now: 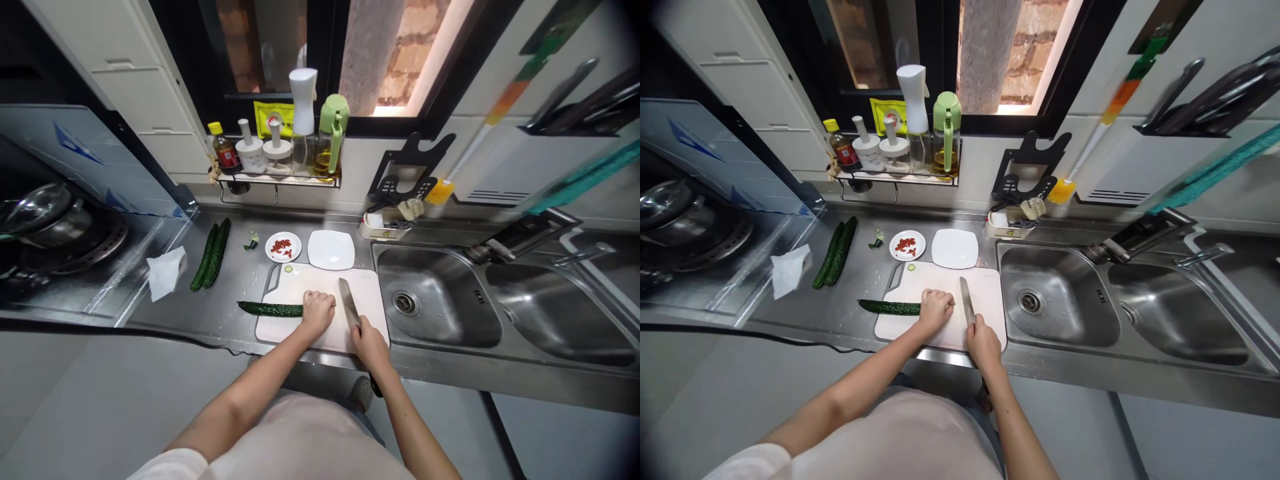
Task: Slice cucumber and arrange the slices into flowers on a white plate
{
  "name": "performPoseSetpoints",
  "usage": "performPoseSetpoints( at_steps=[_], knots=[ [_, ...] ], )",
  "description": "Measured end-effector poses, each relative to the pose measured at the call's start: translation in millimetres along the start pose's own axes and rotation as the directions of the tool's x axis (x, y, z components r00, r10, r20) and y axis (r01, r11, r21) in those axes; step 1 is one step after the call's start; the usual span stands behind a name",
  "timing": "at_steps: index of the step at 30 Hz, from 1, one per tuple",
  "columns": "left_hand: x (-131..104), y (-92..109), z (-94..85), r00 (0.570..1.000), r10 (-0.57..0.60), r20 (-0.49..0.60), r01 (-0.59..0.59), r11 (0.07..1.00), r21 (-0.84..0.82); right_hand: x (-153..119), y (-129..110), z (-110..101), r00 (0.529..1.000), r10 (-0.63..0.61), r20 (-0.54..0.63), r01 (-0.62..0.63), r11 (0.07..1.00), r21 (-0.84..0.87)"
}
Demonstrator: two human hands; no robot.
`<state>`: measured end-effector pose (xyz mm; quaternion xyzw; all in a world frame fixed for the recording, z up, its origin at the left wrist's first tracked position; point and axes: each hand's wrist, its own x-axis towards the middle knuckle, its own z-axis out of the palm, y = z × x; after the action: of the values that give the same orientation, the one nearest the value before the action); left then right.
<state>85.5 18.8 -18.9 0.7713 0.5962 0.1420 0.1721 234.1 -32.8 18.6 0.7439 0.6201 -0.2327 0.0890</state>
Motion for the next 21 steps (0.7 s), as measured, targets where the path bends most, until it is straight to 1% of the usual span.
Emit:
performPoseSetpoints(
  at_steps=[2, 4, 5, 6, 8, 10, 12, 13, 15, 17, 21],
  knots=[
    [1, -2, -5.7, 0.998, -0.049, -0.045, 0.047, 0.998, -0.04, 1, 1, 1, 1.0, -0.003, -0.003, 0.003, 1.0, -0.006],
    [7, -12, -12.7, 0.986, -0.155, -0.062, 0.146, 0.981, -0.126, 3, 2, 2, 1.0, -0.008, -0.01, 0.007, 1.0, -0.01],
    [11, -20, -16.3, 0.975, -0.219, -0.049, 0.205, 0.959, -0.196, 3, 2, 2, 1.0, -0.009, -0.013, 0.009, 1.0, -0.011],
    [16, -30, -19.7, 0.955, -0.294, -0.043, 0.272, 0.922, -0.276, 4, 3, 3, 1.0, -0.01, -0.014, 0.009, 1.0, -0.013],
    [27, -54, -25.4, 0.895, -0.443, -0.06, 0.388, 0.835, -0.39, 4, 3, 4, 1.0, -0.009, -0.016, 0.009, 1.0, -0.014],
    [38, -79, -29.2, 0.843, -0.531, -0.084, 0.446, 0.777, -0.444, 5, 4, 4, 1.0, -0.013, -0.016, 0.013, 1.0, -0.013],
    [47, -100, -30.8, 0.81, -0.578, -0.102, 0.481, 0.753, -0.449, 6, 4, 4, 1.0, -0.016, -0.018, 0.015, 1.0, -0.009],
    [50, -108, -30.9, 0.8, -0.59, -0.109, 0.493, 0.75, -0.441, 6, 4, 4, 1.0, -0.016, -0.018, 0.016, 1.0, -0.006],
    [56, -118, -30.0, 0.795, -0.596, -0.11, 0.51, 0.756, -0.411, 6, 5, 3, 1.0, -0.011, -0.015, 0.011, 1.0, 0.002],
    [59, -123, -28.2, 0.794, -0.597, -0.116, 0.525, 0.769, -0.364, 6, 5, 1, 1.0, -0.005, -0.01, 0.005, 1.0, 0.01],
    [63, -125, -26.7, 0.8, -0.586, -0.126, 0.537, 0.794, -0.286, 8, 5, -2, 1.0, 0.004, -0.008, -0.004, 1.0, 0.012]
  ],
)
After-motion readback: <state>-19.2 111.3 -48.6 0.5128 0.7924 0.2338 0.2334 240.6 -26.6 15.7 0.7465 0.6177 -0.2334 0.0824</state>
